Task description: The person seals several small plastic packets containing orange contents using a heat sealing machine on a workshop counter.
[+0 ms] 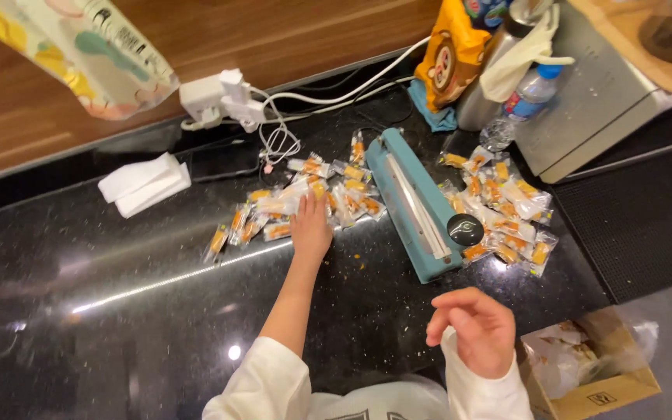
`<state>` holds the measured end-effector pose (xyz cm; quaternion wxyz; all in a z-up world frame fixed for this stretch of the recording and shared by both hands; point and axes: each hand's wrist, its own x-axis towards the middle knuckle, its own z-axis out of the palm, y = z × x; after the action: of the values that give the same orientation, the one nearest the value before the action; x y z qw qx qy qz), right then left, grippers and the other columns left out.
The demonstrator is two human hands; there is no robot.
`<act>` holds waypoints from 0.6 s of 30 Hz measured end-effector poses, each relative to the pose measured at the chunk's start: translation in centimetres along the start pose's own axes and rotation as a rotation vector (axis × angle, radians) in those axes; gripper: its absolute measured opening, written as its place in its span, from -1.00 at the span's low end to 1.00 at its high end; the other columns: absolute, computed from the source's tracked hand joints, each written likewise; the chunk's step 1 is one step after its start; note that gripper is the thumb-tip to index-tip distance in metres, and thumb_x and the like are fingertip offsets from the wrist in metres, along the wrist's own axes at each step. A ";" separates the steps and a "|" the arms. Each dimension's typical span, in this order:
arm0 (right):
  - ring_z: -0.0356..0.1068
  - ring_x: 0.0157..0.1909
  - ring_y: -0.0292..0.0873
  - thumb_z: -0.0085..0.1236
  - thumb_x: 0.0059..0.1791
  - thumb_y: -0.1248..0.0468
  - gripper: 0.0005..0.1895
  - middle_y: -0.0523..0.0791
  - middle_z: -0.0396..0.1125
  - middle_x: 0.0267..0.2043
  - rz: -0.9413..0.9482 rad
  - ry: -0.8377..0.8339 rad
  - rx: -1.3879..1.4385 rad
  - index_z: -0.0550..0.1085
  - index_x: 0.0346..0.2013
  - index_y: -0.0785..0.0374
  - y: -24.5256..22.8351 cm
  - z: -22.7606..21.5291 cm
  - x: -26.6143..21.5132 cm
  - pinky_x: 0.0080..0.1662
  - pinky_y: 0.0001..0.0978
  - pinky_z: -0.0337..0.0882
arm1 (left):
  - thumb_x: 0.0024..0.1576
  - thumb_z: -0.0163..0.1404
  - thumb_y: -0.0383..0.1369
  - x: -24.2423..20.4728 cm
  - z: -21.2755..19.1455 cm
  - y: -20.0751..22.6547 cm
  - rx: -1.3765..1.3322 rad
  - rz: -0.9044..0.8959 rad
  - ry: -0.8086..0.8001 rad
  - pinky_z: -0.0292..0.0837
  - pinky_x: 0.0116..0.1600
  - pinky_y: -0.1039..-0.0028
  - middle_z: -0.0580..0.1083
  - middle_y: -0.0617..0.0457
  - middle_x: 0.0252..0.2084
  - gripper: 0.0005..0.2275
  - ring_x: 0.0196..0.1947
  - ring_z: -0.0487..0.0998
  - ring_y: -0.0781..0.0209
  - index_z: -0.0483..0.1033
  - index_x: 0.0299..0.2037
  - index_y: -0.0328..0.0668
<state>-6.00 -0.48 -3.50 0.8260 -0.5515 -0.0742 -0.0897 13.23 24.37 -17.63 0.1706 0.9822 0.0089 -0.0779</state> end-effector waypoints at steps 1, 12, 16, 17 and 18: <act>0.38 -0.70 -0.13 0.02 -0.03 0.29 -0.76 0.06 0.40 -0.65 0.022 0.019 -0.026 0.49 -0.25 0.48 0.2 0.3 -0.4 -0.54 -0.42 0.43 | 0.08 -0.05 -0.61 0.5 0.5 -0.4 0.039 0.023 -0.011 -0.02 0.33 -0.17 -0.02 -0.07 0.45 -0.38 0.45 -0.10 -0.05 0.05 0.37 0.02; 0.42 -0.66 -0.12 0.00 -0.02 0.29 -0.75 0.02 0.44 -0.56 0.198 0.033 -0.100 0.51 -0.21 0.46 4.6 1.5 -0.3 -0.58 -0.44 0.47 | 0.26 -0.19 -0.34 -5.1 -1.4 -1.7 -0.251 0.148 0.350 0.02 0.28 0.05 0.41 0.02 0.04 -0.74 0.09 0.38 0.05 0.46 0.10 -0.05; 0.47 -0.66 -0.03 0.00 -0.06 0.38 -0.76 0.15 0.44 -0.63 0.269 0.004 -0.156 0.52 -0.25 0.55 6.1 2.2 1.2 -0.61 -0.28 0.55 | 0.32 -0.26 -0.37 -9.0 -9.3 1.3 -0.793 -0.013 0.236 0.26 0.24 0.16 0.44 0.02 -0.05 -0.74 0.07 0.48 0.08 0.44 0.12 -0.11; 0.47 -0.66 -0.03 0.00 -0.06 0.38 -0.76 0.15 0.44 -0.63 0.275 -0.014 -0.153 0.52 -0.25 0.55 6.4 2.5 1.6 -0.61 -0.28 0.55 | 0.32 -0.26 -0.37 -10.0 -10.5 1.6 -0.793 -0.028 0.249 0.26 0.24 0.16 0.44 0.02 -0.05 -0.74 0.07 0.48 0.08 0.44 0.12 -0.11; 0.47 -0.58 -0.05 0.03 -0.06 0.34 -0.76 0.13 0.46 -0.57 0.298 0.001 -0.207 0.54 -0.22 0.48 6.6 2.8 1.9 -0.58 -0.31 0.54 | 0.28 -0.20 -0.39 -11.0 -11.6 2.0 -0.881 -0.028 0.261 0.34 0.16 0.14 0.48 -0.08 -0.10 -0.72 0.00 0.52 0.02 0.37 0.18 -0.15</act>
<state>-2.66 4.48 -7.97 0.7690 -0.6384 0.0184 0.0262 4.20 26.46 -4.44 0.5684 0.8174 0.0757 0.0554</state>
